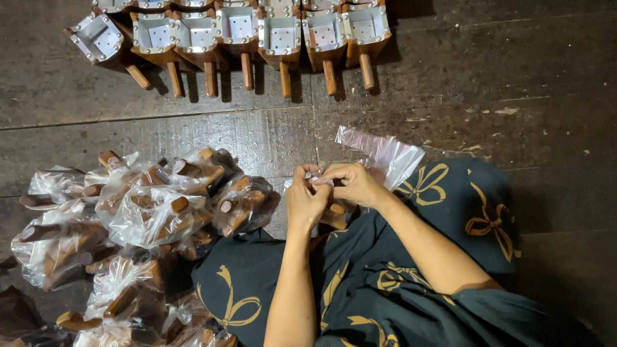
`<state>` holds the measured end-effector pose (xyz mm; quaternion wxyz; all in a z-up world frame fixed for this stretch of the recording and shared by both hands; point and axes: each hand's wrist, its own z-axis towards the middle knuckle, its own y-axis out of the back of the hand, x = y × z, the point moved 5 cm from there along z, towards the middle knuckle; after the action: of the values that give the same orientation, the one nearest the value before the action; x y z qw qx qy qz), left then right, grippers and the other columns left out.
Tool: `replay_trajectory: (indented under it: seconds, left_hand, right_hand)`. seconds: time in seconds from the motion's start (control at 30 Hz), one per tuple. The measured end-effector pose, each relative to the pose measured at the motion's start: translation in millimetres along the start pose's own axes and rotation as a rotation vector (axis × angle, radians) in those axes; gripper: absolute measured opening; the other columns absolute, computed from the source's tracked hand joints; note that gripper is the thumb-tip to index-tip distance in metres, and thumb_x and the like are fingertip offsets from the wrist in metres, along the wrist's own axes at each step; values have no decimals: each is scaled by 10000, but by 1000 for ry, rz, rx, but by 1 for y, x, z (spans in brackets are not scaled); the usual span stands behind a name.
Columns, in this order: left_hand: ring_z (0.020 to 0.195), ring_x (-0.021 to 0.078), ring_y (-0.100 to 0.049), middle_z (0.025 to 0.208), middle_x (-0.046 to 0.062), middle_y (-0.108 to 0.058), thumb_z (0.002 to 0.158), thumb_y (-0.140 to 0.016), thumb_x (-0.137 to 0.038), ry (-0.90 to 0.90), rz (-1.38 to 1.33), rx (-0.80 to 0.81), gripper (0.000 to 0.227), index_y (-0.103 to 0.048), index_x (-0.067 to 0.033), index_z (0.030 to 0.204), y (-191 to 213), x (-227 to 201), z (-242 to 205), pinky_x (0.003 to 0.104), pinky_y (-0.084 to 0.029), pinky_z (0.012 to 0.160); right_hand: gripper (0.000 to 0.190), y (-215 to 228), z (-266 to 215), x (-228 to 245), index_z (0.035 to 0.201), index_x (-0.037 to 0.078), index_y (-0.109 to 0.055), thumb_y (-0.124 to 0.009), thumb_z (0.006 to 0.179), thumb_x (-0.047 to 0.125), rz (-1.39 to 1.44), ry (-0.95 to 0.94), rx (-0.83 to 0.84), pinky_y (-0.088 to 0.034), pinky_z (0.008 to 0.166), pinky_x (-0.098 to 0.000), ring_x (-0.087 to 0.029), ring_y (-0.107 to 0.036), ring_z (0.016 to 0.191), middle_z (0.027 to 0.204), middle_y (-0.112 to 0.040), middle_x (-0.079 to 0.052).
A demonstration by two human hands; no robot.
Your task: The person sits on the floor and repeatedly picks up small wooden items with metal plates, places them into clear plastic bags, and ties the bags shut. The wrapped items are set aside in a pile, while unwrapped items remain arranged on the floor.
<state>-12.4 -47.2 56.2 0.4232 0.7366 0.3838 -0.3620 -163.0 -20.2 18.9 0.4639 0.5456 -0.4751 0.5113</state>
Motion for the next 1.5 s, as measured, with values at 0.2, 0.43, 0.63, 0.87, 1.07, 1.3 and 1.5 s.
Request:
replay_trajectory:
  seconds: [0.2, 0.43, 0.63, 0.87, 1.07, 1.3, 1.5]
  left_hand:
    - [695, 152, -545, 750, 48, -645, 813, -648, -259, -109, -382, 281, 643, -501, -37, 1399, 7, -7, -4, 279, -416, 639]
    - [750, 309, -665, 770, 171, -739, 893, -656, -12, -201, -183, 249, 504, -504, -13, 1373, 6, -10, -12, 402, -509, 749]
    - [711, 279, -709, 848, 92, -781, 891, -567, -10, -158, -44, 144, 430, -491, -142, 1293, 6, 18, -1, 373, -530, 675]
    - [711, 257, -710, 836, 87, -774, 877, -590, -66, -161, -58, 67, 398, -488, -144, 1254, 10, 12, -5, 348, -532, 666]
    - [808, 334, -750, 902, 146, -786, 909, -588, 16, -260, -108, 83, 284, -599, -93, 1171, 11, 0, -5, 408, -584, 738]
    - [924, 423, -743, 969, 153, -789, 852, -632, 46, -387, 34, 129, 427, -643, -129, 1241, 10, -18, -9, 512, -578, 823]
    - [811, 338, -728, 855, 29, -787, 856, -687, -194, -494, 230, -85, 244, -661, -211, 1098, -5, 27, 4, 442, -514, 829]
  right_hand:
    - [124, 4, -4, 0, 995, -4, -785, -779, 880, 41, 97, 0, -140, -520, 755, -255, -115, -621, 842, 876, -735, -85]
    - [356, 6, -6, -5, 1209, 10, -676, -792, 886, 105, 319, -100, -292, -541, 674, -188, -69, -656, 775, 918, -765, -71]
    - [107, 9, -8, 24, 958, 47, -787, -739, 934, 139, -79, 128, -78, -553, 804, -313, -186, -714, 874, 945, -777, -106]
    - [34, 8, -6, 38, 903, 57, -777, -749, 883, 58, -345, 168, 23, -550, 761, -385, -270, -710, 826, 947, -745, -106]
    - [80, 11, -8, 8, 869, 114, -720, -791, 836, 96, -488, 268, -115, -546, 628, -324, -234, -686, 712, 885, -721, -44]
    - [34, 6, -16, 7, 893, 112, -736, -769, 891, 105, -565, 432, -201, -576, 707, -348, -273, -716, 786, 921, -709, -43]
    - [93, 9, -15, 42, 837, 110, -761, -803, 826, 28, -486, 351, -186, -558, 698, -335, -262, -718, 767, 844, -710, -46]
